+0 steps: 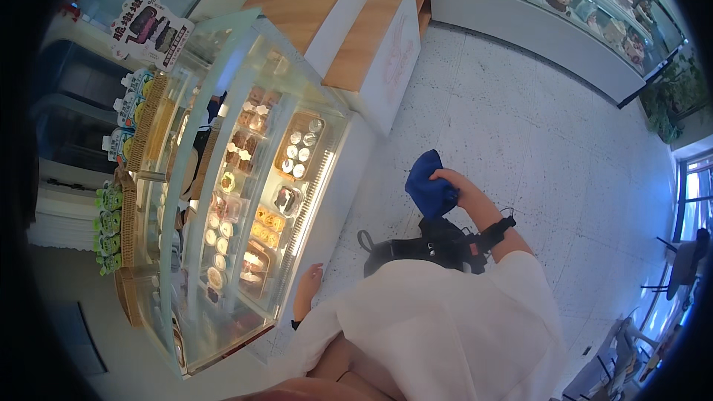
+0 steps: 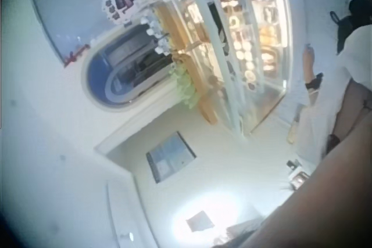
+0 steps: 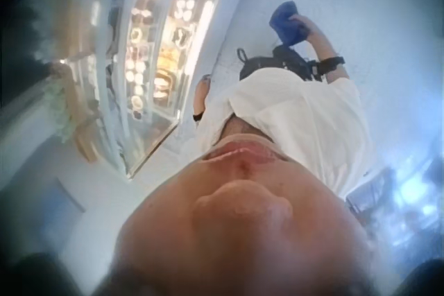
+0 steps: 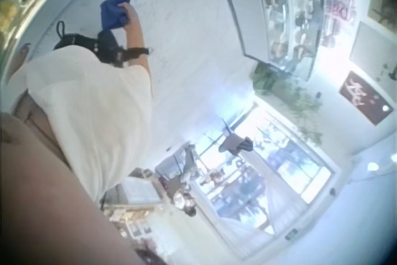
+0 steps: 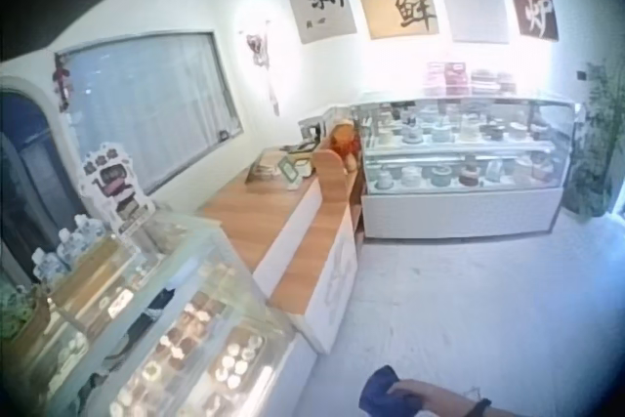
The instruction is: The person wipes the glass display case and wooden counter surfaces with a blue cloth. They move a payment terminal and a QR code stand aside to clean underneath, then return them to their original positions.
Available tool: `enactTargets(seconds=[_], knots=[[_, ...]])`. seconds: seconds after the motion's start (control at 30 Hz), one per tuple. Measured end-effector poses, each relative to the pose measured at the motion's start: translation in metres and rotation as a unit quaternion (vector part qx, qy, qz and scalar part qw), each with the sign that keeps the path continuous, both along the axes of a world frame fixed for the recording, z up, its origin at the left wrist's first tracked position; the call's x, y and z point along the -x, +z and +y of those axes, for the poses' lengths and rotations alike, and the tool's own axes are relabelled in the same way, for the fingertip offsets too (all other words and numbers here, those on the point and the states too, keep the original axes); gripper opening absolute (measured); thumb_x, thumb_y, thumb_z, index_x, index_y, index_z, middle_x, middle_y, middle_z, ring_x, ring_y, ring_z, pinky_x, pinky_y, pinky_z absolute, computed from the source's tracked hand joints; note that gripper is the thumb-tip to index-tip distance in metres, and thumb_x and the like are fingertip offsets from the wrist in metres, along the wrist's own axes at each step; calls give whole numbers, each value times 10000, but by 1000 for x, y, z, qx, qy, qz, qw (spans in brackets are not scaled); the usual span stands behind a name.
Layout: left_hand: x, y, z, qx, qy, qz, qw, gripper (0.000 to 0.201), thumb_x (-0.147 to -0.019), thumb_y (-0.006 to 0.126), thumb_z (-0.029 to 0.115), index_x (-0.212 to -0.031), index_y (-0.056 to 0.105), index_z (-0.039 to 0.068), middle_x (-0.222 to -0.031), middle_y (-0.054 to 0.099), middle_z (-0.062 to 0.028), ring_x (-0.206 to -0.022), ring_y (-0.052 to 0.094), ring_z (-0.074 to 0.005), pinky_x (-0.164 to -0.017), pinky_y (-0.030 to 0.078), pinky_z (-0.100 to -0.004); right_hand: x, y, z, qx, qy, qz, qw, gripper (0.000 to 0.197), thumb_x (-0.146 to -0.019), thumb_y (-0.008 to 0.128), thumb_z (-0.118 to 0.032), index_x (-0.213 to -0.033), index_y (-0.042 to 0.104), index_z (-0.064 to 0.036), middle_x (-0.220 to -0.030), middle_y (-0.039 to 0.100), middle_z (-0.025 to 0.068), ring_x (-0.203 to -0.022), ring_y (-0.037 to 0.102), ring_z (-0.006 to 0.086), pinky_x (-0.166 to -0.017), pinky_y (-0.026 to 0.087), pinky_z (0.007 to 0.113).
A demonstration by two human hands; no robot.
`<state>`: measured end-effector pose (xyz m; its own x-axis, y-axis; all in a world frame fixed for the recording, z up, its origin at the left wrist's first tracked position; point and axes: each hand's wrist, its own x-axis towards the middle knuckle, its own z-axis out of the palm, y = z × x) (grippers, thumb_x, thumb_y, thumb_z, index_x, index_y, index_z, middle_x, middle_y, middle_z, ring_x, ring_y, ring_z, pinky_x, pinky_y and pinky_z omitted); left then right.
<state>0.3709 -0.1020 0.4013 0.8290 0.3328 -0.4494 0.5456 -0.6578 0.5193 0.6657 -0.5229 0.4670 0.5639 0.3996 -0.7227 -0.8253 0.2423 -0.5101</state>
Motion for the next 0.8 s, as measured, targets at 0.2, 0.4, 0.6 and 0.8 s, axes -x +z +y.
enactTargets(seconds=[0.2, 0.4, 0.6, 0.8], knots=[[-109, 17, -52, 53, -16, 43, 998, 294, -941, 529, 252, -1168, 622, 91, -1018, 668, -231, -958, 652, -375, -819, 509, -424, -85, 8, -29, 66, 73, -96, 991, 428, -781, 643, -168, -1162, 571, 11, -1004, 656, 126, -879, 656, 212, -769, 548, 329], [-217, 62, -84, -8, -30, -72, 997, 277, -949, 519, 205, -1175, 613, 75, -1043, 665, -212, -977, 640, -370, -844, 498, -416, -162, 9, -42, 121, 148, -221, 956, 504, -781, 655, -113, -1246, 537, 41, -1066, 649, 160, -922, 641, 220, -805, 528, 321], [-326, 56, -94, -27, -83, -243, 966, 289, -932, 531, 104, -1207, 597, 47, -1172, 623, -193, -1107, 589, -343, -954, 451, -399, -248, 12, -1, 240, 223, -425, 844, 519, -752, 612, -57, -1266, 570, 1, -1078, 671, 147, -951, 640, 229, -867, 497, 324], [-482, 66, -105, -27, 34, -321, 946, 422, -903, 510, 24, -1323, 466, 33, -1315, 519, -205, -1221, 492, -386, -1018, 401, -424, -374, 28, 59, 155, 351, -518, 765, 522, -756, 605, -15, -1274, 589, -72, -1143, 652, 133, -1030, 621, 216, -900, 475, 319]])
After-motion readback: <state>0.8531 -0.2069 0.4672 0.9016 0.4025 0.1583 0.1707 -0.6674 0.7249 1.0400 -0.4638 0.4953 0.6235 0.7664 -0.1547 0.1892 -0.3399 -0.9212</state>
